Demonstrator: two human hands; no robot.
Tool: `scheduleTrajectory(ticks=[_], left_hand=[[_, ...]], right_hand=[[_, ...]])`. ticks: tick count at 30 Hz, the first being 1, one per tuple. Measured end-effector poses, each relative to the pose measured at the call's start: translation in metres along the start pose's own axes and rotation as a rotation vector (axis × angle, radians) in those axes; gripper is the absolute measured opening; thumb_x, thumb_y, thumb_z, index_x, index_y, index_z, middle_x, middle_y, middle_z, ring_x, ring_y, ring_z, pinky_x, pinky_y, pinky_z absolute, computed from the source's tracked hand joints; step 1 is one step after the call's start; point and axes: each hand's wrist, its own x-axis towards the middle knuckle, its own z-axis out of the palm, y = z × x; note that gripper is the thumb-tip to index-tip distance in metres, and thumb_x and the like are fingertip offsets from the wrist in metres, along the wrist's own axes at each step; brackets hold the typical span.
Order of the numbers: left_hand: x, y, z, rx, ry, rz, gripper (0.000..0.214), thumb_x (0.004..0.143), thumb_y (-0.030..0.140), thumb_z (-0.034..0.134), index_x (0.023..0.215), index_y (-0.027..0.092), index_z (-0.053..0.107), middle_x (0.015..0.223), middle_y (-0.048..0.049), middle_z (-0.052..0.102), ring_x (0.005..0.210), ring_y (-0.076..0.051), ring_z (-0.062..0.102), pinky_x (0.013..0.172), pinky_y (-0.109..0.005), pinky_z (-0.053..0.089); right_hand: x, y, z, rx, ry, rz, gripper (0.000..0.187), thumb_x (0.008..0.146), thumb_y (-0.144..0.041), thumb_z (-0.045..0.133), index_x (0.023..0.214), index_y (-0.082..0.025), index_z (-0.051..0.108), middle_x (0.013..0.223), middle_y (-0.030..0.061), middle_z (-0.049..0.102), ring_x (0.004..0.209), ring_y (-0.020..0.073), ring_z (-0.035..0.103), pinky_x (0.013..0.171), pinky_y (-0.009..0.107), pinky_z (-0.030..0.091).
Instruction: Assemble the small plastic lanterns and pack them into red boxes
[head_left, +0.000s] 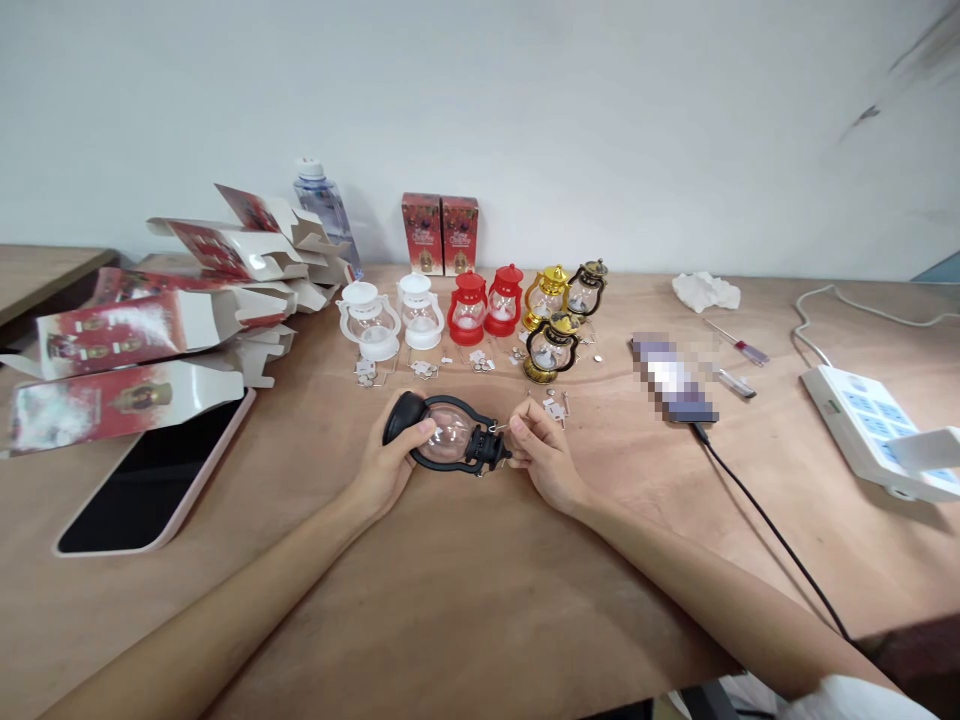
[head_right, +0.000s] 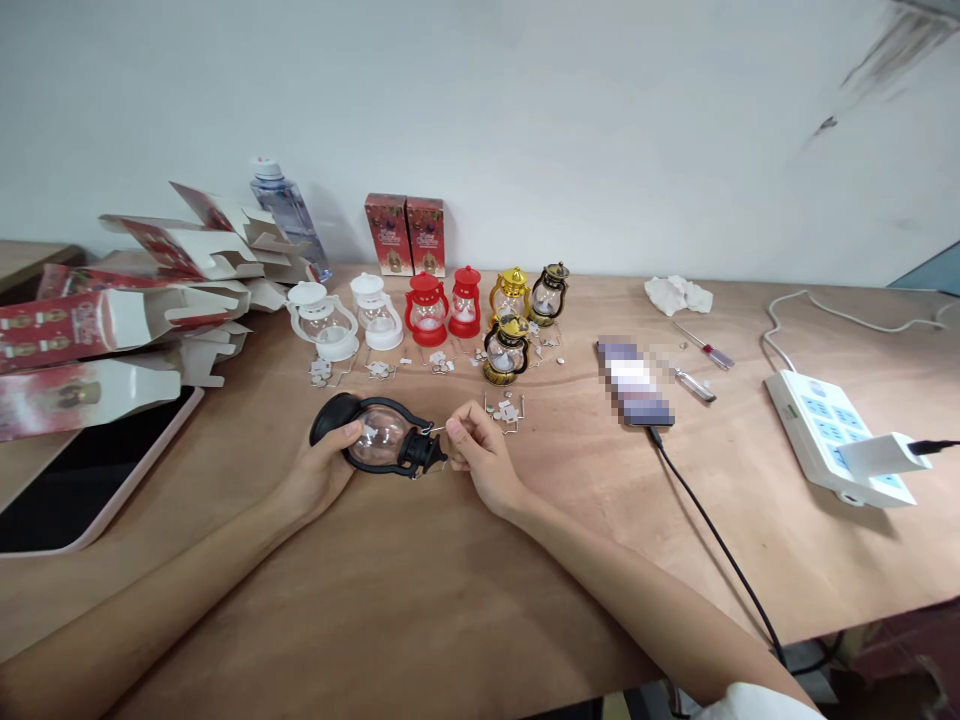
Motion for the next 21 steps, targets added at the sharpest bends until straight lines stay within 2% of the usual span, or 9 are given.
scheduleTrajectory(ticks=[5, 10, 15, 18, 20, 21], left_hand=[[-0.003, -0.001, 0.001, 0.01, -0.021, -0.001, 0.045, 0.054, 0.035, 0.078, 0.09, 0.022, 0.054, 0.075, 0.0016, 0.062, 0.068, -0.019, 0.063, 0.062, -0.034, 0.055], [-0.007, -0.002, -0.001, -0.011, -0.045, 0.033, 0.043, 0.054, 0.033, 0.078, 0.089, 0.023, 0.056, 0.078, 0.0, 0.064, 0.072, -0.021, 0.065, 0.062, -0.033, 0.055], [-0.007, -0.001, 0.0, -0.082, -0.053, -0.021, 0.043, 0.055, 0.033, 0.077, 0.091, 0.021, 0.057, 0.086, -0.0025, 0.066, 0.079, -0.022, 0.065, 0.069, -0.035, 0.055], [-0.006, 0.001, 0.002, -0.021, -0.019, 0.053, 0.042, 0.056, 0.032, 0.078, 0.091, 0.022, 0.055, 0.084, 0.0, 0.064, 0.08, -0.02, 0.064, 0.071, -0.033, 0.054], [-0.005, 0.001, 0.003, 0.036, 0.061, 0.147, 0.042, 0.057, 0.031, 0.079, 0.09, 0.022, 0.054, 0.086, 0.0017, 0.062, 0.082, -0.017, 0.063, 0.072, -0.029, 0.053], [-0.006, 0.0, 0.003, 0.06, 0.101, 0.183, 0.042, 0.058, 0.031, 0.079, 0.089, 0.022, 0.053, 0.088, 0.0018, 0.062, 0.083, -0.016, 0.062, 0.073, -0.027, 0.052]], right_hand=[[0.002, 0.002, -0.002, 0.023, -0.001, 0.037, 0.039, 0.079, -0.05, 0.064, 0.069, -0.022, 0.038, 0.055, -0.0099, 0.023, 0.047, 0.0058, 0.015, 0.043, 0.017, 0.016], [0.003, 0.002, -0.001, 0.095, 0.004, 0.082, 0.04, 0.076, -0.05, 0.067, 0.068, -0.021, 0.04, 0.055, -0.0097, 0.022, 0.047, 0.0058, 0.015, 0.043, 0.017, 0.015], [0.012, -0.001, -0.002, 0.161, 0.049, 0.127, 0.043, 0.069, -0.05, 0.072, 0.065, -0.02, 0.042, 0.053, -0.0099, 0.024, 0.046, 0.0053, 0.019, 0.042, 0.016, 0.018], [0.01, -0.004, -0.003, 0.09, 0.162, -0.001, 0.034, 0.072, -0.046, 0.071, 0.068, -0.02, 0.049, 0.055, -0.0077, 0.037, 0.048, 0.0064, 0.033, 0.045, 0.017, 0.028], [0.0, -0.008, -0.001, -0.095, 0.212, -0.165, 0.02, 0.082, -0.041, 0.06, 0.082, -0.021, 0.059, 0.062, -0.0036, 0.053, 0.056, 0.0095, 0.047, 0.052, 0.021, 0.04], [-0.008, -0.01, 0.001, -0.231, 0.189, -0.264, 0.019, 0.088, -0.038, 0.052, 0.093, -0.022, 0.061, 0.071, -0.0004, 0.061, 0.064, 0.0119, 0.055, 0.06, 0.024, 0.046]])
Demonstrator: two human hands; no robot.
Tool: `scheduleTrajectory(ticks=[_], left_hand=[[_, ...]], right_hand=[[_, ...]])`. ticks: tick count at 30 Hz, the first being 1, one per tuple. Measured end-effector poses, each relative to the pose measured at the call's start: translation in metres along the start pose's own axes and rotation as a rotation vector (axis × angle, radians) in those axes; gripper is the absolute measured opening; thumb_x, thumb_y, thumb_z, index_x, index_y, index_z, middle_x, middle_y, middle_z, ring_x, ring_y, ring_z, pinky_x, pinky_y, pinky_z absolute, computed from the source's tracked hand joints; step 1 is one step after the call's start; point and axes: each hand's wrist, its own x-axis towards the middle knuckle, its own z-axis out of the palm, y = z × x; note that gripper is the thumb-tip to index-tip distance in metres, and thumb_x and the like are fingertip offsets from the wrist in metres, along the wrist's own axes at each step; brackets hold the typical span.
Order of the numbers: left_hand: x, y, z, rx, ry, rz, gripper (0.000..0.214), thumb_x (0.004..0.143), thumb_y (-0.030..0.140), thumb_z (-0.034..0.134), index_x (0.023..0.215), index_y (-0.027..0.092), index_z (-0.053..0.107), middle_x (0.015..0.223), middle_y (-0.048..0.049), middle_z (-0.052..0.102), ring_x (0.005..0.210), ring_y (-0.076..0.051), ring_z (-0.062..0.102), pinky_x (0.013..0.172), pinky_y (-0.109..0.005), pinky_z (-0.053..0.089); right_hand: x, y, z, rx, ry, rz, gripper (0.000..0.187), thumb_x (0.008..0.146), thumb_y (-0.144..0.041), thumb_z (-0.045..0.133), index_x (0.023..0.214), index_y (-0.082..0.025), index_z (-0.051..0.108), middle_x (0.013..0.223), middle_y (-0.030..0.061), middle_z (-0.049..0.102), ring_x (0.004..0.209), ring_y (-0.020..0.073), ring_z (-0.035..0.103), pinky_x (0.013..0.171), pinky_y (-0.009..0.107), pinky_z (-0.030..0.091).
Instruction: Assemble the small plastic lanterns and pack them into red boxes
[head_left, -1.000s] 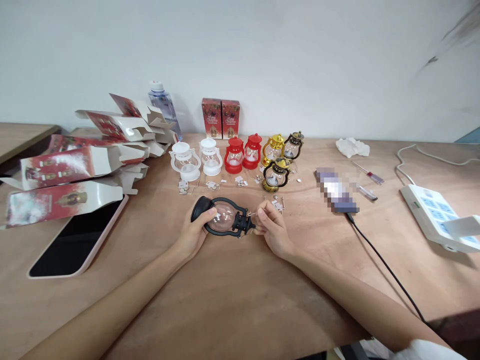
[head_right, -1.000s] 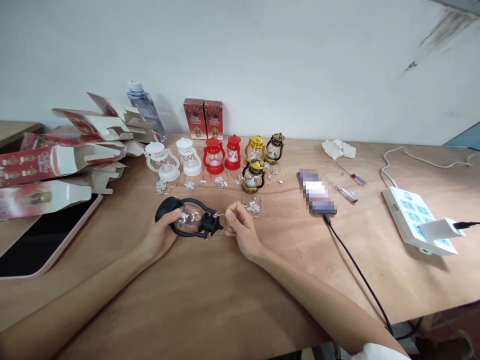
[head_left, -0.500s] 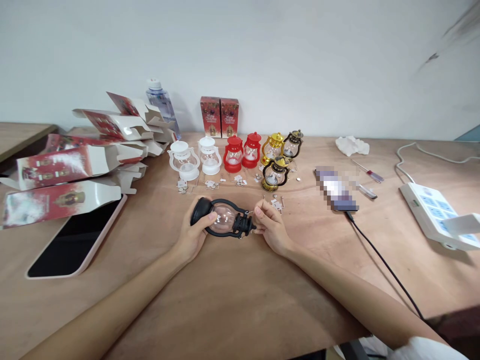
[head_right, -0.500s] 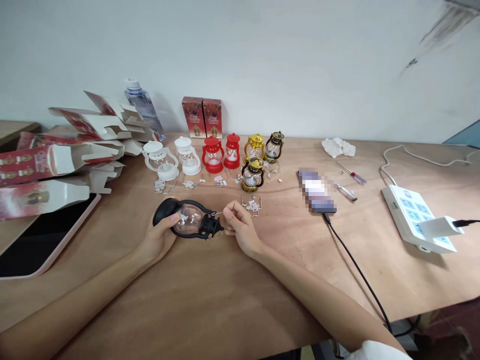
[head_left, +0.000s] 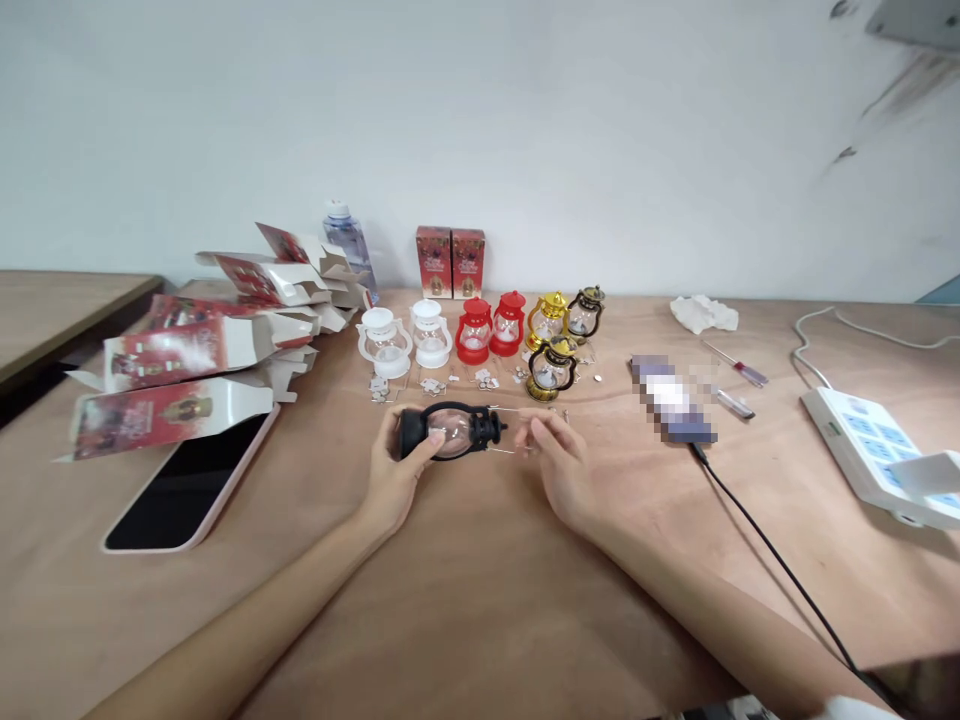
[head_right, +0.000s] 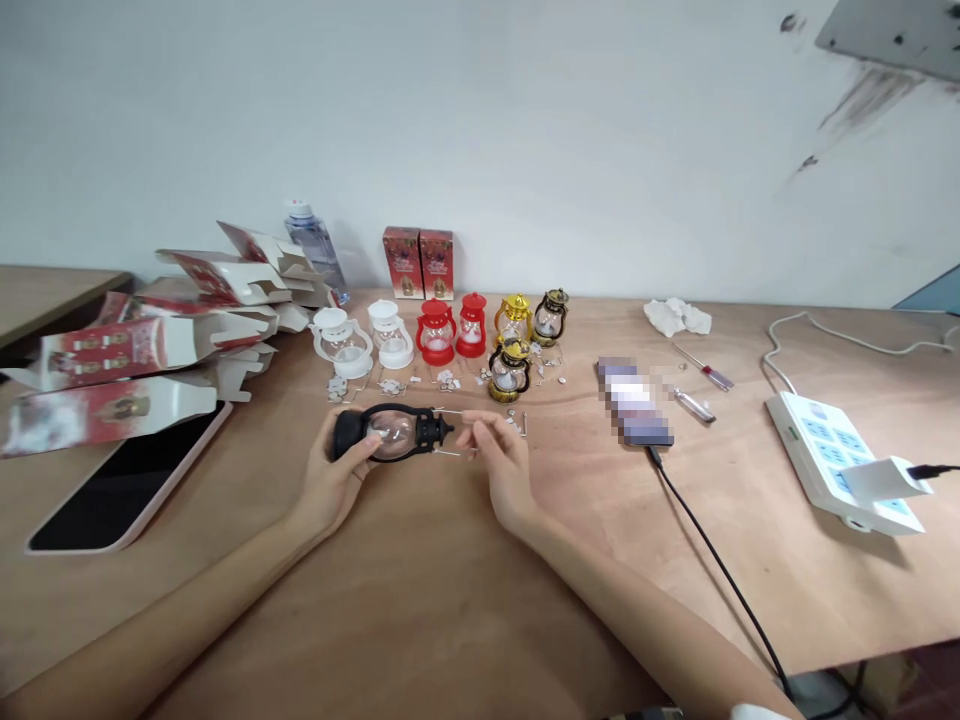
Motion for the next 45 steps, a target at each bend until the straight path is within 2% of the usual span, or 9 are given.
scheduleTrajectory(ticks=[5, 10, 14, 17, 22, 27, 30, 34, 45], left_hand=[[-0.008, -0.006, -0.001, 0.119, -0.022, 0.097, 0.04, 0.06, 0.033, 0.079, 0.091, 0.021, 0.057, 0.091, -0.0002, 0.062, 0.088, -0.018, 0.062, 0.079, -0.028, 0.051], [-0.01, -0.011, -0.002, 0.106, 0.049, 0.117, 0.04, 0.06, 0.034, 0.079, 0.09, 0.02, 0.057, 0.089, -0.0002, 0.063, 0.087, -0.017, 0.062, 0.08, -0.028, 0.051], [-0.007, -0.012, 0.004, -0.022, 0.245, 0.104, 0.038, 0.059, 0.03, 0.079, 0.088, 0.022, 0.056, 0.089, 0.0021, 0.063, 0.088, -0.015, 0.062, 0.078, -0.024, 0.051], [-0.007, -0.007, 0.013, -0.286, 0.414, -0.042, 0.026, 0.068, 0.028, 0.072, 0.089, 0.022, 0.058, 0.092, 0.0011, 0.065, 0.089, -0.013, 0.064, 0.078, -0.022, 0.053], [-0.017, 0.001, 0.026, -0.451, 0.339, -0.282, 0.029, 0.083, 0.041, 0.053, 0.088, 0.014, 0.062, 0.083, -0.0086, 0.069, 0.077, -0.019, 0.068, 0.073, -0.03, 0.057], [-0.03, -0.004, 0.033, -0.464, 0.272, -0.367, 0.026, 0.081, 0.04, 0.055, 0.08, 0.015, 0.062, 0.069, -0.0033, 0.066, 0.057, -0.012, 0.061, 0.055, -0.022, 0.052], [-0.034, -0.007, 0.035, -0.447, 0.256, -0.331, 0.017, 0.072, 0.031, 0.066, 0.081, 0.017, 0.063, 0.076, -0.0006, 0.067, 0.062, -0.011, 0.061, 0.054, -0.02, 0.05], [-0.037, -0.011, 0.034, -0.369, 0.133, -0.254, 0.025, 0.058, 0.024, 0.076, 0.078, 0.016, 0.064, 0.084, -0.0002, 0.068, 0.078, -0.014, 0.062, 0.069, -0.023, 0.052], [-0.035, -0.016, 0.019, 0.12, 0.012, 0.051, 0.044, 0.057, 0.033, 0.082, 0.087, 0.02, 0.052, 0.08, 0.004, 0.057, 0.074, -0.01, 0.05, 0.066, -0.019, 0.039]], right_hand=[[-0.031, -0.016, 0.0, -0.496, -0.509, -0.575, 0.038, 0.092, -0.021, 0.044, 0.13, -0.018, 0.049, 0.127, 0.0148, 0.06, 0.118, 0.021, 0.057, 0.095, 0.038, 0.048], [-0.03, -0.007, 0.005, -0.753, -0.434, -0.584, 0.047, 0.093, -0.018, 0.042, 0.139, -0.018, 0.036, 0.124, 0.014, 0.063, 0.116, 0.0203, 0.059, 0.095, 0.038, 0.051], [-0.039, -0.001, 0.017, -1.145, -0.706, -0.622, 0.059, 0.089, -0.026, 0.051, 0.142, -0.007, 0.033, 0.149, 0.0253, 0.031, 0.141, 0.0338, 0.026, 0.109, 0.053, 0.034], [-0.048, -0.002, 0.024, -1.09, -0.867, -0.642, 0.057, 0.09, -0.03, 0.05, 0.142, -0.01, 0.033, 0.15, 0.0207, 0.033, 0.142, 0.031, 0.025, 0.113, 0.052, 0.028], [-0.043, 0.0, 0.021, -0.645, -0.447, -0.411, 0.026, 0.09, -0.024, 0.048, 0.115, -0.017, 0.049, 0.111, 0.0113, 0.064, 0.103, 0.0197, 0.061, 0.091, 0.037, 0.051], [-0.029, 0.007, 0.014, -0.319, -0.094, -0.141, 0.025, 0.086, -0.032, 0.057, 0.106, -0.022, 0.046, 0.097, 0.0042, 0.061, 0.074, 0.013, 0.06, 0.067, 0.028, 0.052], [-0.027, 0.008, 0.011, -0.319, 0.009, -0.296, 0.037, 0.082, -0.033, 0.063, 0.112, -0.023, 0.045, 0.089, 0.0009, 0.056, 0.068, 0.0121, 0.055, 0.065, 0.027, 0.049], [-0.026, 0.008, 0.006, -0.516, 0.015, -0.52, 0.028, 0.083, -0.031, 0.063, 0.108, -0.023, 0.054, 0.081, -0.0004, 0.052, 0.066, 0.0124, 0.05, 0.063, 0.027, 0.047], [-0.029, -0.005, 0.003, -0.471, 0.025, -0.473, 0.009, 0.09, -0.024, 0.047, 0.082, -0.022, 0.047, 0.064, -0.0049, 0.052, 0.051, 0.0086, 0.048, 0.049, 0.021, 0.04]])
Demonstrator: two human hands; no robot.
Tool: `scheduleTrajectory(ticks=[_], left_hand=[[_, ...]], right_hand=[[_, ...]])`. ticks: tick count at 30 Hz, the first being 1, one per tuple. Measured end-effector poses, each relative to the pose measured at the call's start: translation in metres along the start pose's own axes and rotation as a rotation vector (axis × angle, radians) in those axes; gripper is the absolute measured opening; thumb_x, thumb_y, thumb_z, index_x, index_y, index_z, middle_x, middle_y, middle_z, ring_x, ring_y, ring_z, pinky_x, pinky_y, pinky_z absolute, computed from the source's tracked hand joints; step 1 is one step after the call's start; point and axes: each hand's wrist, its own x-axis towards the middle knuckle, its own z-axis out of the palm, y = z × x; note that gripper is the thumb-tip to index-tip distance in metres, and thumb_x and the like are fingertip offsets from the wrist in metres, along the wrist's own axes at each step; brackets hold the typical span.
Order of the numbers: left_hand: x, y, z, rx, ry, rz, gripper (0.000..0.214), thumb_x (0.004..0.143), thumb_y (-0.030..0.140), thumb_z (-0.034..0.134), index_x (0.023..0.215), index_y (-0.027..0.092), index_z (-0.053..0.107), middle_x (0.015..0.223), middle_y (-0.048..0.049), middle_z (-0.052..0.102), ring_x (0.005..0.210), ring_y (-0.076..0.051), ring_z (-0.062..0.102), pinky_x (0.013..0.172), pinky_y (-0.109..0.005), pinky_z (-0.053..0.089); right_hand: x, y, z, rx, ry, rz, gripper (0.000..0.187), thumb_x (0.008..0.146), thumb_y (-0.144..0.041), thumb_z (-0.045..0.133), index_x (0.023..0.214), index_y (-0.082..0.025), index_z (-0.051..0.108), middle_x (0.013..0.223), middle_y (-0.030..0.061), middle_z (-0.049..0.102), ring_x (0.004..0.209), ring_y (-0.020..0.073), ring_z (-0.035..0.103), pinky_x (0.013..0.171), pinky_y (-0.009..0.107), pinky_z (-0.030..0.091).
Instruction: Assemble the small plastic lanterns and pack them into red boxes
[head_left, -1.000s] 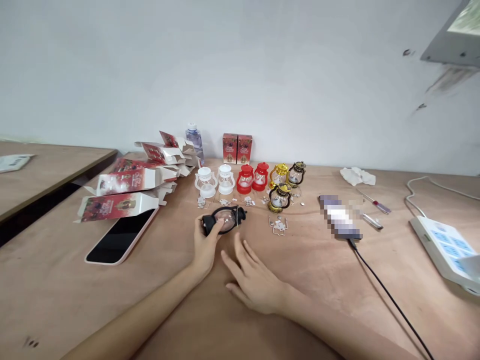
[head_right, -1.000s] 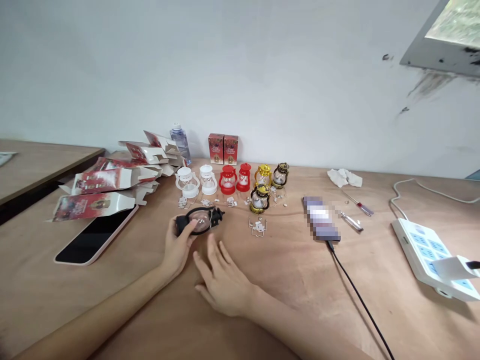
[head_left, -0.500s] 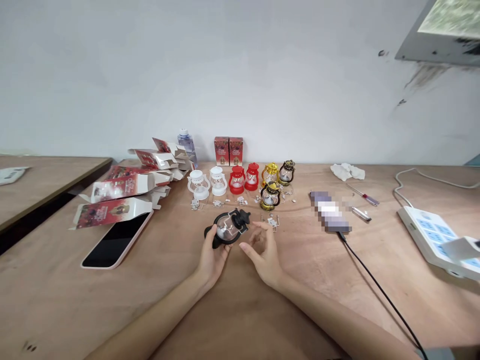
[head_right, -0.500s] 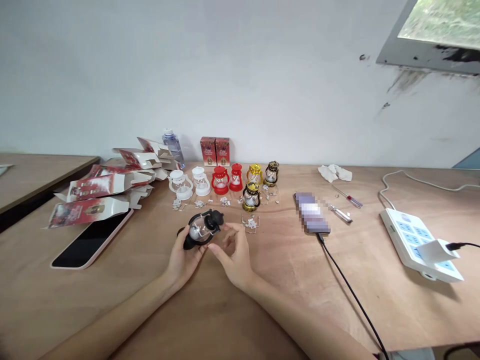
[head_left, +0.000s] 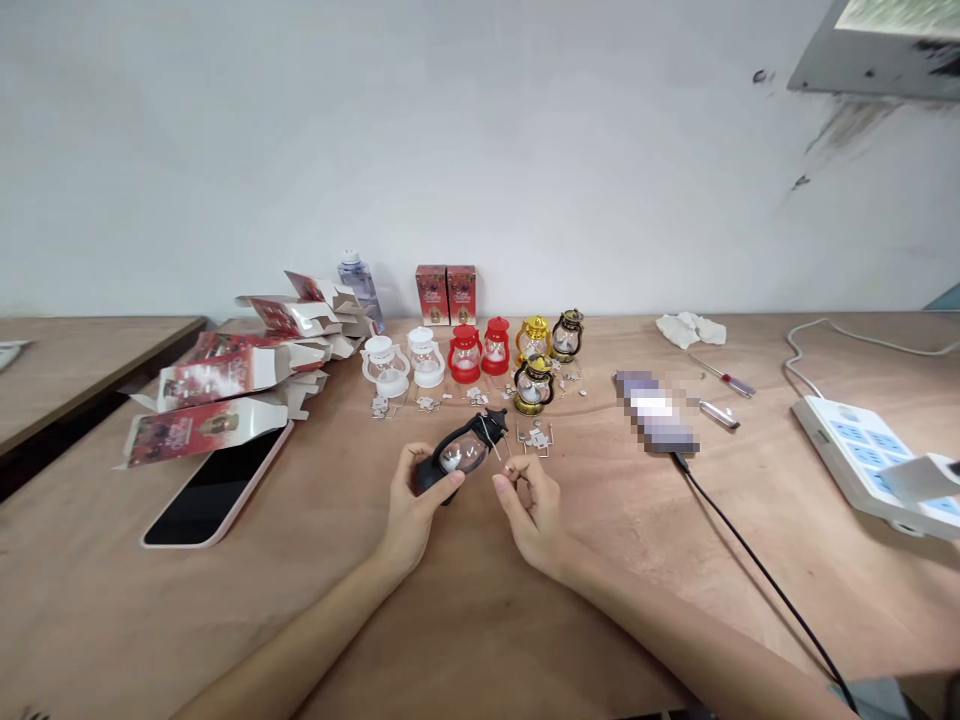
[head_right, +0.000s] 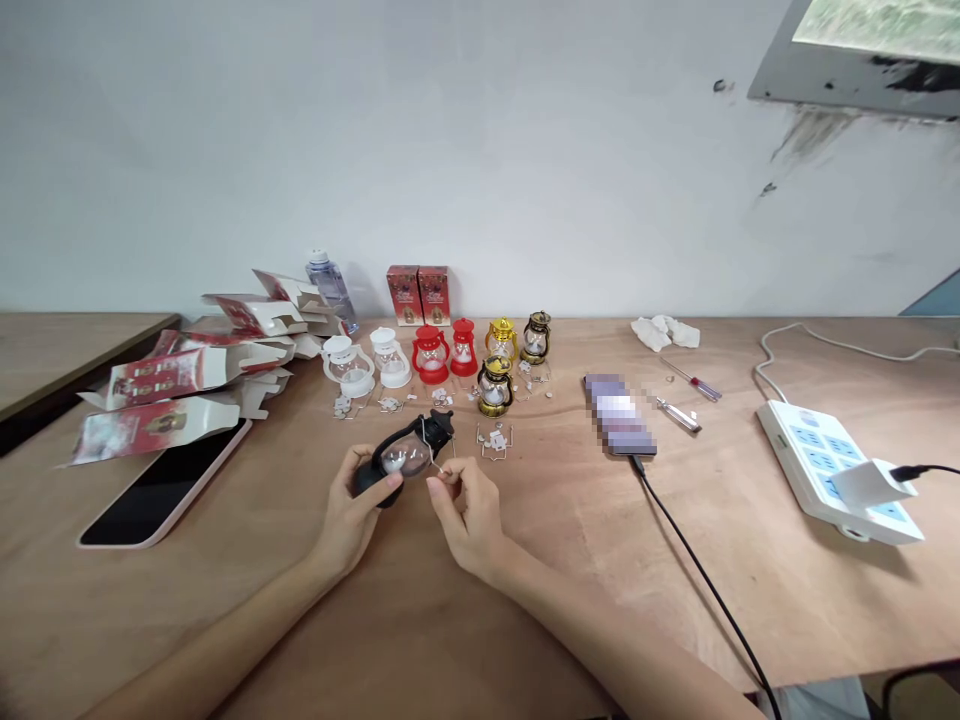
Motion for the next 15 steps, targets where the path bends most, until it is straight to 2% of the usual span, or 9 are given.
scheduleTrajectory(ticks=[2, 4, 6, 9, 11, 12, 15], left_hand=[[0.004, -0.002, -0.004, 0.048, 0.017, 0.086, 0.045, 0.058, 0.033, 0.082, 0.09, 0.021, 0.053, 0.082, 0.0031, 0.056, 0.076, -0.011, 0.051, 0.068, -0.02, 0.039], [0.007, -0.003, -0.006, 0.06, 0.049, 0.12, 0.044, 0.058, 0.033, 0.081, 0.09, 0.02, 0.054, 0.083, 0.0026, 0.056, 0.077, -0.011, 0.051, 0.07, -0.02, 0.04], [0.009, -0.002, -0.005, 0.016, 0.097, 0.096, 0.044, 0.056, 0.033, 0.082, 0.087, 0.02, 0.055, 0.081, 0.0033, 0.055, 0.076, -0.011, 0.051, 0.069, -0.02, 0.041], [0.011, 0.003, -0.001, -0.115, 0.167, -0.011, 0.043, 0.053, 0.035, 0.083, 0.082, 0.019, 0.055, 0.079, 0.004, 0.055, 0.074, -0.011, 0.051, 0.068, -0.02, 0.043], [0.012, 0.006, 0.002, -0.195, 0.181, -0.071, 0.04, 0.055, 0.038, 0.082, 0.077, 0.018, 0.054, 0.078, 0.0039, 0.056, 0.073, -0.01, 0.052, 0.068, -0.019, 0.044], [0.012, 0.008, 0.003, -0.227, 0.176, -0.089, 0.039, 0.056, 0.039, 0.081, 0.075, 0.018, 0.055, 0.077, 0.0038, 0.056, 0.073, -0.01, 0.053, 0.067, -0.019, 0.044], [0.009, 0.009, 0.005, -0.245, 0.09, -0.111, 0.036, 0.058, 0.04, 0.08, 0.074, 0.017, 0.057, 0.077, 0.0024, 0.06, 0.075, -0.011, 0.055, 0.07, -0.019, 0.045]], right_hand=[[-0.001, -0.003, -0.002, -0.01, -0.004, -0.081, 0.005, 0.091, -0.021, 0.044, 0.092, -0.022, 0.049, 0.066, -0.0039, 0.052, 0.055, 0.0103, 0.051, 0.054, 0.022, 0.044], [-0.001, -0.004, -0.003, -0.042, -0.105, -0.165, 0.02, 0.091, -0.019, 0.042, 0.11, -0.02, 0.048, 0.069, -0.0021, 0.056, 0.061, 0.0125, 0.054, 0.061, 0.025, 0.047], [-0.002, -0.004, -0.001, -0.127, -0.25, -0.231, 0.036, 0.092, -0.019, 0.042, 0.128, -0.017, 0.041, 0.077, 0.0019, 0.061, 0.068, 0.0155, 0.056, 0.068, 0.03, 0.049], [-0.004, -0.004, 0.002, -0.257, -0.403, -0.35, 0.042, 0.093, -0.021, 0.041, 0.135, -0.018, 0.038, 0.097, 0.0087, 0.064, 0.082, 0.0202, 0.057, 0.075, 0.036, 0.049], [-0.007, -0.003, 0.004, -0.197, -0.368, -0.34, 0.039, 0.092, -0.023, 0.045, 0.131, -0.02, 0.042, 0.103, 0.0101, 0.061, 0.089, 0.021, 0.056, 0.077, 0.037, 0.05], [-0.008, -0.002, 0.005, -0.121, -0.294, -0.278, 0.038, 0.09, -0.024, 0.047, 0.128, -0.021, 0.043, 0.104, 0.0099, 0.058, 0.091, 0.0203, 0.056, 0.077, 0.036, 0.05], [-0.007, 0.006, 0.009, 0.141, -0.046, 0.062, 0.046, 0.085, -0.031, 0.057, 0.127, -0.022, 0.039, 0.115, 0.0108, 0.053, 0.095, 0.0183, 0.058, 0.081, 0.034, 0.052]])
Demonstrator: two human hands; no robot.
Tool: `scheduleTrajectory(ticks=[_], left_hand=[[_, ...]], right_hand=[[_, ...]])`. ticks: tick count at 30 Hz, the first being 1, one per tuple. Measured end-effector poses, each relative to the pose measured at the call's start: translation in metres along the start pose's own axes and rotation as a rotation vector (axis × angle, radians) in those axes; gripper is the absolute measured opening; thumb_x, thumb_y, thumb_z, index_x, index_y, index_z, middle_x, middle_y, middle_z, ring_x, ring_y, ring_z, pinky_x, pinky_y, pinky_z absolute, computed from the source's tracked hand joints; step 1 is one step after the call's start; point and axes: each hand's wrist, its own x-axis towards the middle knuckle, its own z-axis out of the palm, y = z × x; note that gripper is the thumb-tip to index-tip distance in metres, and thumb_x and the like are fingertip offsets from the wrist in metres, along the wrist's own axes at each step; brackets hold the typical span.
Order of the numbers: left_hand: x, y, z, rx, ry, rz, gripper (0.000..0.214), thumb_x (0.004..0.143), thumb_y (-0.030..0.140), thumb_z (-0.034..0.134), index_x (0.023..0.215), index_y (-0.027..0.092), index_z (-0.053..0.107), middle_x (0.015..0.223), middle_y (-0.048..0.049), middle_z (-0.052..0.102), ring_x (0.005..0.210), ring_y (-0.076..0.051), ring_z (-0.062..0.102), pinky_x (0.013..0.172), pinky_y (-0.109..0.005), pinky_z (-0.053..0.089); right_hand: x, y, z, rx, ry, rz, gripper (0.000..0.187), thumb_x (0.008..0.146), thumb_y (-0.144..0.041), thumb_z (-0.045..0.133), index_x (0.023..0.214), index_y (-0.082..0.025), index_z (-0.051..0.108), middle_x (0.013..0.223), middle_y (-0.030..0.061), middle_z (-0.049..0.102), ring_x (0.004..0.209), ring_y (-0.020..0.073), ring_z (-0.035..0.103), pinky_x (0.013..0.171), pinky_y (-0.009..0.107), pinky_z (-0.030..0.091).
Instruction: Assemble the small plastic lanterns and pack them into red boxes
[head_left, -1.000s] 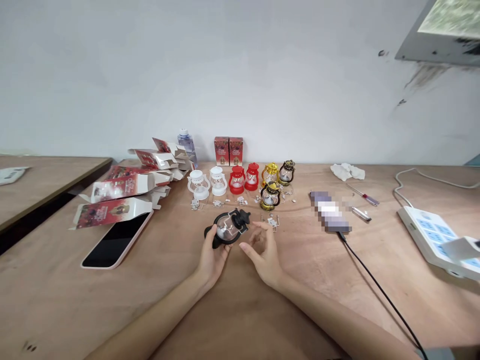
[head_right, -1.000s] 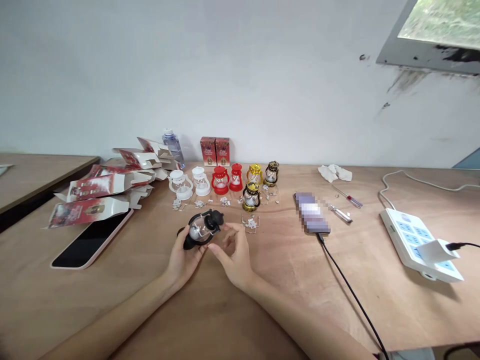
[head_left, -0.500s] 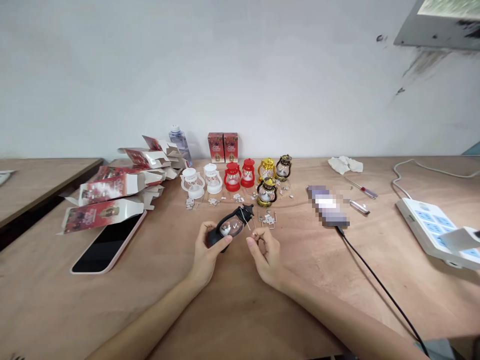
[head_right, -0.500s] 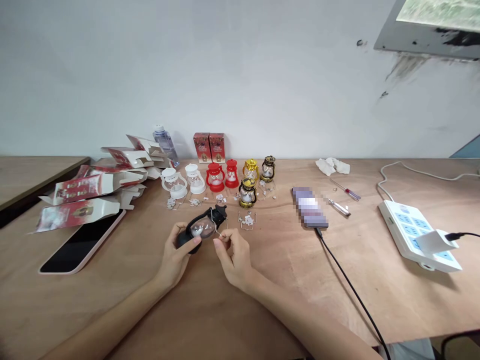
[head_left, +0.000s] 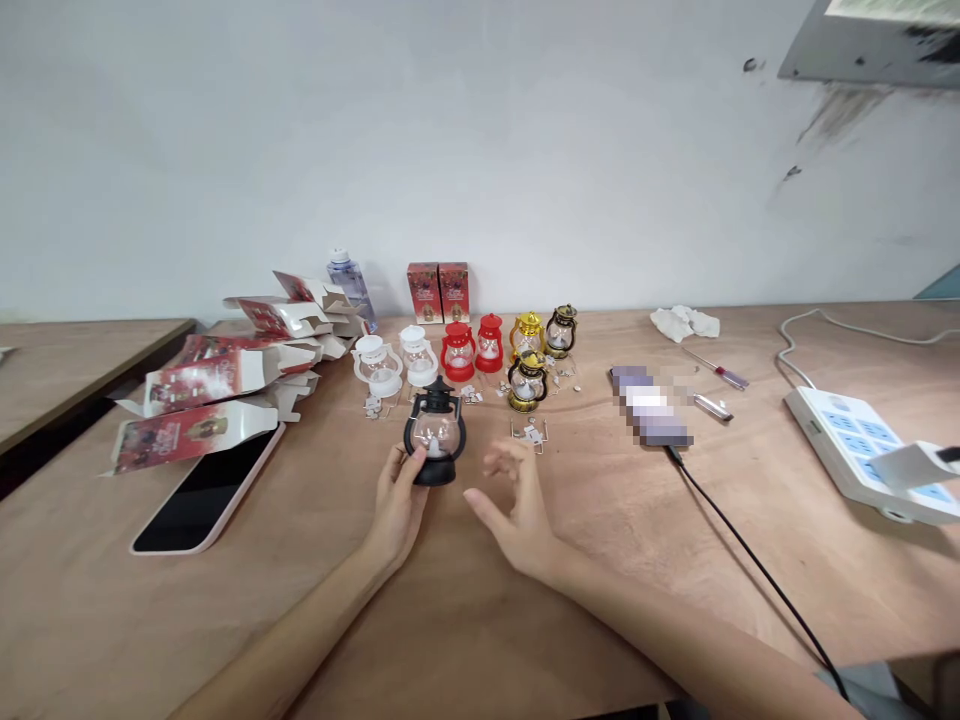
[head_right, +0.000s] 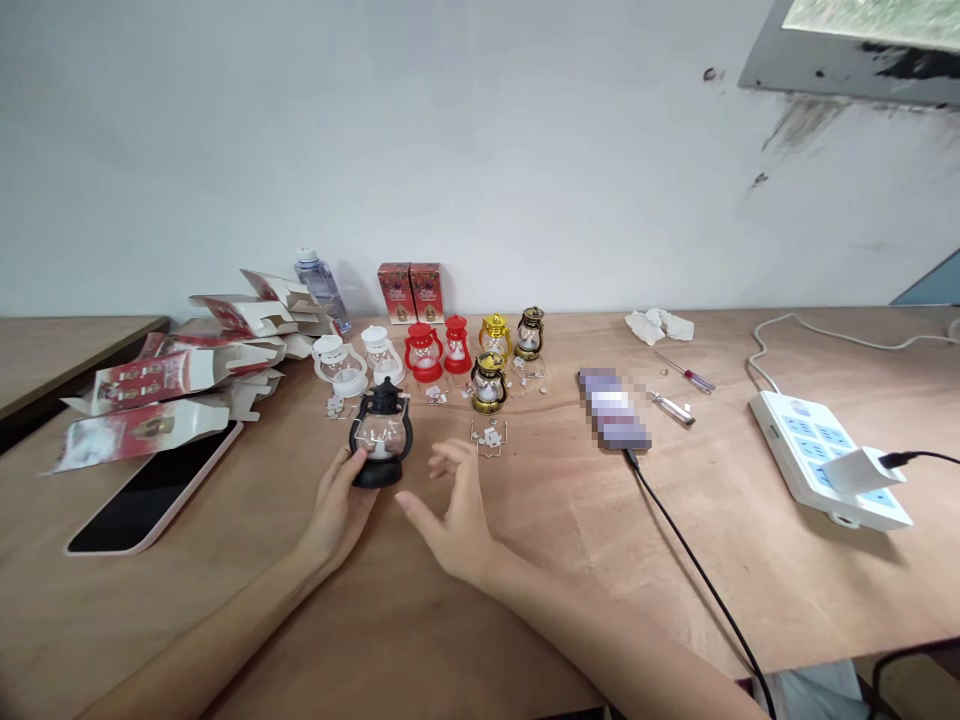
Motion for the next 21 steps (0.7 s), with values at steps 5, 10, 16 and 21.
scheduleTrajectory(ticks=[5, 10, 16, 21], left_hand=[[-0.017, -0.006, 0.003, 0.299, -0.27, 0.054, 0.031, 0.059, 0.028, 0.082, 0.079, 0.018, 0.06, 0.081, -0.0013, 0.066, 0.08, -0.016, 0.059, 0.074, -0.023, 0.044], [-0.011, 0.017, -0.011, 0.821, -0.349, 0.355, 0.025, 0.074, 0.028, 0.069, 0.097, 0.022, 0.063, 0.107, -0.0084, 0.066, 0.103, -0.025, 0.057, 0.096, -0.036, 0.039], [0.041, 0.103, -0.099, 1.564, 0.191, 0.906, 0.038, 0.075, 0.034, 0.062, 0.106, 0.014, 0.055, 0.118, -0.0173, 0.058, 0.115, -0.037, 0.049, 0.099, -0.053, 0.033], [0.048, 0.144, -0.151, 2.157, 0.224, 0.775, 0.036, 0.088, 0.029, 0.044, 0.119, 0.01, 0.043, 0.118, -0.0179, 0.057, 0.111, -0.035, 0.053, 0.089, -0.051, 0.043]], right_hand=[[0.01, 0.019, -0.001, 0.324, -0.07, 0.336, 0.046, 0.082, -0.053, 0.056, 0.115, -0.021, 0.051, 0.111, 0.0091, 0.064, 0.102, 0.0219, 0.062, 0.088, 0.04, 0.052], [0.011, 0.019, -0.004, 0.192, 0.01, 0.385, 0.041, 0.076, -0.048, 0.066, 0.103, -0.019, 0.057, 0.1, 0.0067, 0.068, 0.093, 0.0221, 0.064, 0.087, 0.039, 0.05], [0.019, 0.022, -0.013, -0.075, -0.031, 0.279, 0.045, 0.075, -0.045, 0.068, 0.108, -0.018, 0.053, 0.105, 0.0105, 0.066, 0.096, 0.0256, 0.062, 0.086, 0.043, 0.049], [0.017, 0.024, -0.017, -0.216, 0.024, 0.109, 0.06, 0.082, -0.041, 0.06, 0.132, -0.017, 0.036, 0.128, 0.0171, 0.051, 0.117, 0.0292, 0.051, 0.096, 0.05, 0.043]])
